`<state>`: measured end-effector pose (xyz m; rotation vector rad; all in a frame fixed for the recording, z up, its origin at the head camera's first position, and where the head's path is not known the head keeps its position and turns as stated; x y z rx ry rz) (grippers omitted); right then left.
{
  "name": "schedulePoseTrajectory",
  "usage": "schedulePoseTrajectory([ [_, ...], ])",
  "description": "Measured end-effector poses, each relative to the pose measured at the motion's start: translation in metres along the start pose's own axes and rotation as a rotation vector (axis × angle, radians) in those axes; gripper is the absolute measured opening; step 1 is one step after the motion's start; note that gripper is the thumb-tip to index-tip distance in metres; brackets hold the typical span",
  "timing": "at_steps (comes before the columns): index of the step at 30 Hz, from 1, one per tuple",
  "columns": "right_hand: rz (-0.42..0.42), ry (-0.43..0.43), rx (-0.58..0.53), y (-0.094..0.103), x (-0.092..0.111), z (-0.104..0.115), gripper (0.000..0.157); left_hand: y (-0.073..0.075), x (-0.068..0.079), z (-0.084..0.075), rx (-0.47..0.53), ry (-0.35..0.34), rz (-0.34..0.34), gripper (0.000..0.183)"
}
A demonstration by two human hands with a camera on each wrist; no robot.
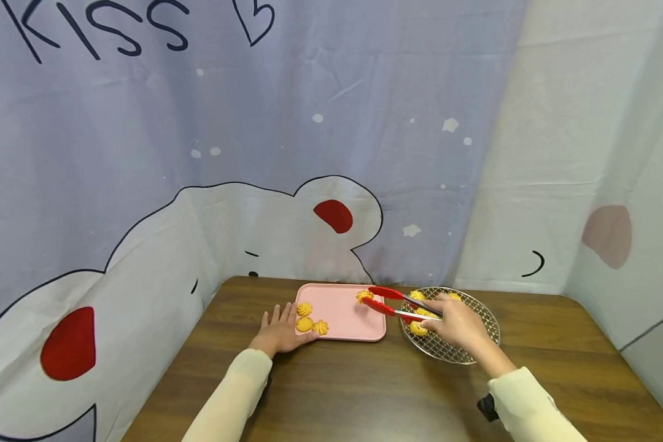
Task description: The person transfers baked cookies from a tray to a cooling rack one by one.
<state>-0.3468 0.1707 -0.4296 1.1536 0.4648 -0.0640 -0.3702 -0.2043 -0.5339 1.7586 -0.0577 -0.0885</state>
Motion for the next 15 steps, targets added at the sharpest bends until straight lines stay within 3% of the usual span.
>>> schedulePoseTrajectory([
  [8, -0.019, -0.012, 0.005, 0.013, 0.013, -0.013, 0.054, 0.0, 0.0, -0.001, 0.004, 0.006, 0.014, 0.105],
  [15, -0.044, -0.02, 0.012, 0.024, 0.025, -0.026, 0.054, -0.018, -0.011, 0.009, -0.005, 0.011, 0.022, 0.111],
])
Point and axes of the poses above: each hand's wrist, its own x-axis away from the middle knuckle, its own y-axis out of the back of the hand, z = x × y, the point moved 9 cm from there along -x, towards the middle knuckle, and after that the axes turned 12 degrees about -z, right-handed, at the moved point
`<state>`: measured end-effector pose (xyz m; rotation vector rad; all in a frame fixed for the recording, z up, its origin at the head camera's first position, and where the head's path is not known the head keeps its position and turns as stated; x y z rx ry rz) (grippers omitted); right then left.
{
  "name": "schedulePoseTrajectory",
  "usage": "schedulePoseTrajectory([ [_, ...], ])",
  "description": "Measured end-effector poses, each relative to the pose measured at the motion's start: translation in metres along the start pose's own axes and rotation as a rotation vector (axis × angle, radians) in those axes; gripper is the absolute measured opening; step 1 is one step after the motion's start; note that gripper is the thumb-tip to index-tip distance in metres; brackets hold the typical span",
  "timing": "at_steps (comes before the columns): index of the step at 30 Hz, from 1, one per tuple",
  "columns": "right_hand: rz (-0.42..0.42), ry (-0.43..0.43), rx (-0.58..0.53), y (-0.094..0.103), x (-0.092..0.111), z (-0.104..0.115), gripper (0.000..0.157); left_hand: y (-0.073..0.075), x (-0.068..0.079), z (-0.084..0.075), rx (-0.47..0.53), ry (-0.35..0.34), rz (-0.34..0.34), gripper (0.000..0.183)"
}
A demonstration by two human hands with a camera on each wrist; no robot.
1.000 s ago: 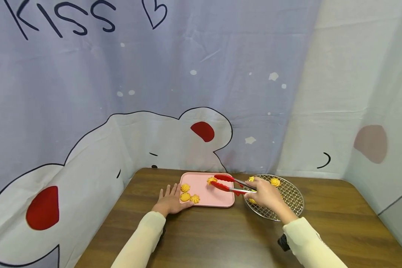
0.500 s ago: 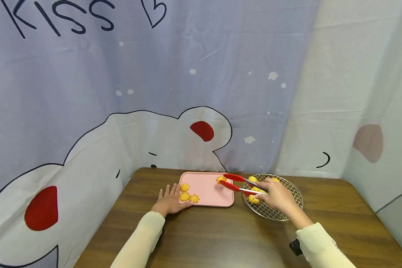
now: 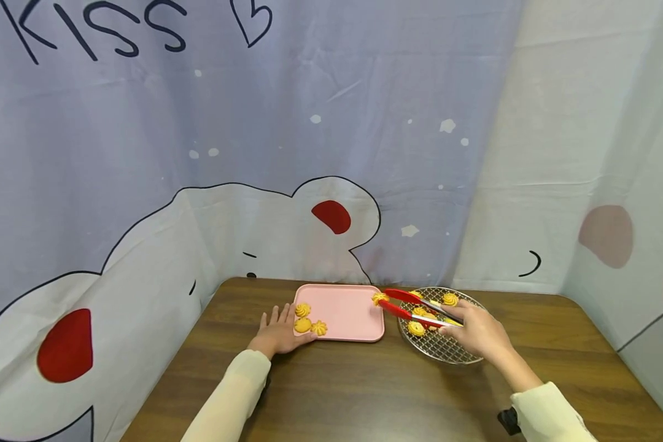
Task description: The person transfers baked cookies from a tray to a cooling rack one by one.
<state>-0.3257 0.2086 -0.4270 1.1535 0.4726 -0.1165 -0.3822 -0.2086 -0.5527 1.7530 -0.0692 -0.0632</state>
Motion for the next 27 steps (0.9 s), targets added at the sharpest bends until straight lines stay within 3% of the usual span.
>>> schedulePoseTrajectory([
  [6, -0.013, -0.006, 0.015, 0.008, 0.008, -0.012, 0.055, -0.003, -0.001, 0.002, 0.019, -0.009, -0.027, 0.113],
  [15, -0.009, -0.034, 0.012, 0.022, 0.021, -0.03, 0.06, 0.01, 0.006, -0.006, 0.04, -0.01, -0.016, 0.113],
  [27, -0.035, -0.08, 0.019, 0.036, 0.035, -0.058, 0.062, -0.006, -0.005, 0.004, 0.016, -0.008, -0.018, 0.114],
])
Point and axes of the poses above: each hand's wrist, its own x-axis away from the middle knuckle, its own y-axis out of the back of the hand, z = x × y, the point moved 9 cm from there along -x, towards the middle knuckle, and after that the axes turned 12 degrees about -z, right-handed, at the moved point
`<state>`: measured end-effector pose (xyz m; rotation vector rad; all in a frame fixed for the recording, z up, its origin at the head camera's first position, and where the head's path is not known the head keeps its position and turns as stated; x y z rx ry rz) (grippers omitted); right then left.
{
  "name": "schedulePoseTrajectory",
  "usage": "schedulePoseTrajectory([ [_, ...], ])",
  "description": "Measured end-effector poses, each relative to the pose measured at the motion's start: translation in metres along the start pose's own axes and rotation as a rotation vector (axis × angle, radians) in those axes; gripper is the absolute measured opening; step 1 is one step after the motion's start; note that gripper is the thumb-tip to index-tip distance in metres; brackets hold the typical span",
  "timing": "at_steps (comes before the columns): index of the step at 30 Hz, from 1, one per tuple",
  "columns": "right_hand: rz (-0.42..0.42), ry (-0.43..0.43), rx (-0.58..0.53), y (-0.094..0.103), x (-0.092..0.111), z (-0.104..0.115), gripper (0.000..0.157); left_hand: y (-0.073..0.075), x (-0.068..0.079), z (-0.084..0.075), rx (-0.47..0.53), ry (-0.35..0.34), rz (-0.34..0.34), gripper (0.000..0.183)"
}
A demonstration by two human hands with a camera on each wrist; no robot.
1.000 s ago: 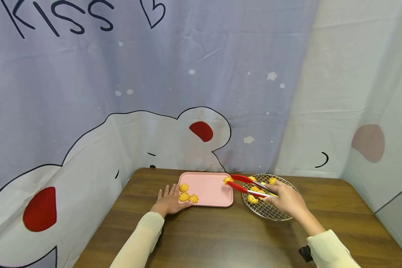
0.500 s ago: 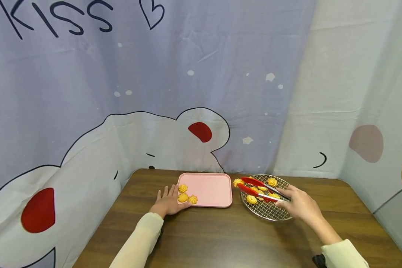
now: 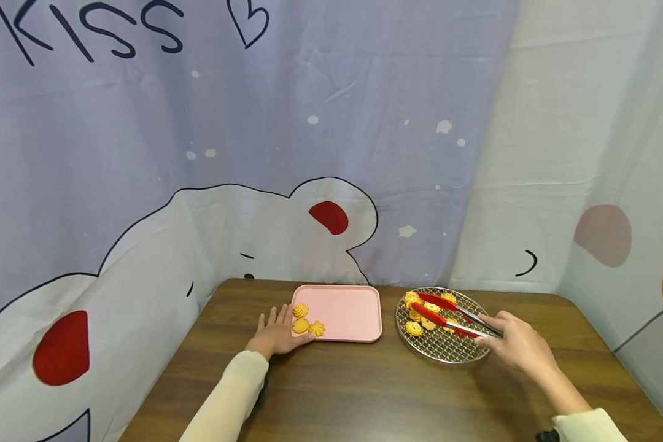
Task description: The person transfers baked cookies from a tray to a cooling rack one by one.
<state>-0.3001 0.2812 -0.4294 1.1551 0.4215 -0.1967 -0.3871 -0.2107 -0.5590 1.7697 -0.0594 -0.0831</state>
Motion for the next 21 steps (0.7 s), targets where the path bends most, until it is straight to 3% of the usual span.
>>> schedulePoseTrajectory([
  [21, 0.001, -0.076, 0.042, 0.01, 0.017, -0.05, 0.065, 0.002, 0.003, -0.001, 0.005, 0.007, 0.005, 0.119],
])
Point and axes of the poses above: each hand's wrist, its own x-axis away from the middle knuckle, its own y-axis out of the back of the hand, z = x × y, the point moved 9 cm from there along -x, towards the middle knuckle, and after that the axes turned 12 degrees about -z, right-handed, at the moved point
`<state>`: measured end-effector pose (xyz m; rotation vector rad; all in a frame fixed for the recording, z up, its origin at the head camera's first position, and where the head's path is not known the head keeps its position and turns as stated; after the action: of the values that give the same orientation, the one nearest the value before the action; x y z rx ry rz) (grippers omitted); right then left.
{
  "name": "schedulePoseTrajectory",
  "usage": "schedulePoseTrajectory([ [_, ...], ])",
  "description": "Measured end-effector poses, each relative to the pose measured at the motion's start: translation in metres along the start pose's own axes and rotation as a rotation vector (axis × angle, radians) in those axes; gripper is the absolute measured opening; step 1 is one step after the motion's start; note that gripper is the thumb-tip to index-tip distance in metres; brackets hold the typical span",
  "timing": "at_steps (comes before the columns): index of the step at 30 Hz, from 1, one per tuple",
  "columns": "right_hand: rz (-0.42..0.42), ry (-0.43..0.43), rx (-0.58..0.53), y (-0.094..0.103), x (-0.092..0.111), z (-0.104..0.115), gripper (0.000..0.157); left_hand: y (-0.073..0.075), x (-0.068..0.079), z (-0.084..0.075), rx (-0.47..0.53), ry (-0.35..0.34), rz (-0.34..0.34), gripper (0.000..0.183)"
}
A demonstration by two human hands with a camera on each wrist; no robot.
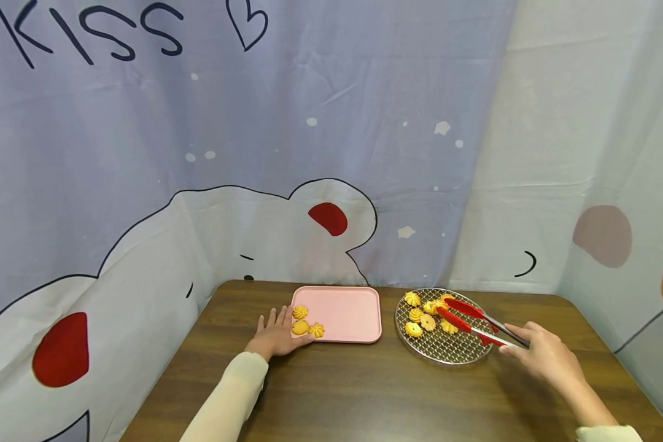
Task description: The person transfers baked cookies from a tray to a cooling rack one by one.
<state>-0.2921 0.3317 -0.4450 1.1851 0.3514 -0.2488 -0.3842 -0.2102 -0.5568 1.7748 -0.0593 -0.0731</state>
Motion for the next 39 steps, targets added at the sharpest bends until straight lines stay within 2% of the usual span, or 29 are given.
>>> schedulePoseTrajectory([
  [8, 0.02, -0.03, -0.001, -0.001, 0.004, -0.016, 0.068, 0.009, 0.005, -0.005, -0.004, 0.001, -0.001, 0.112],
  [14, 0.037, -0.046, 0.001, -0.002, 0.005, -0.024, 0.068, -0.001, 0.0, 0.002, -0.018, 0.001, 0.004, 0.115],
  [25, 0.039, -0.063, 0.007, -0.001, 0.007, -0.035, 0.066, -0.004, -0.004, 0.004, 0.007, -0.007, -0.014, 0.117],
  [30, 0.065, -0.081, 0.013, -0.001, 0.008, -0.04, 0.067, -0.004, -0.003, 0.003, 0.013, -0.011, -0.025, 0.116],
  [33, 0.088, -0.097, 0.021, -0.001, 0.008, -0.044, 0.07, -0.002, 0.0, 0.001, 0.003, -0.007, -0.008, 0.116],
  [39, 0.101, -0.1, 0.033, 0.0, 0.008, -0.048, 0.074, 0.014, 0.011, -0.009, 0.016, -0.005, -0.003, 0.113],
])
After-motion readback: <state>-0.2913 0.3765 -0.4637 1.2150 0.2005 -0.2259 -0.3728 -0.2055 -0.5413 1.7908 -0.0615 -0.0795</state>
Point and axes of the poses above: each hand's wrist, its own x-axis away from the middle knuckle, its own y-axis out of the back of the hand, z = x × y, the point moved 9 cm from there along -x, towards the middle knuckle, and after that the axes turned 12 degrees about -z, right-handed, at the moved point
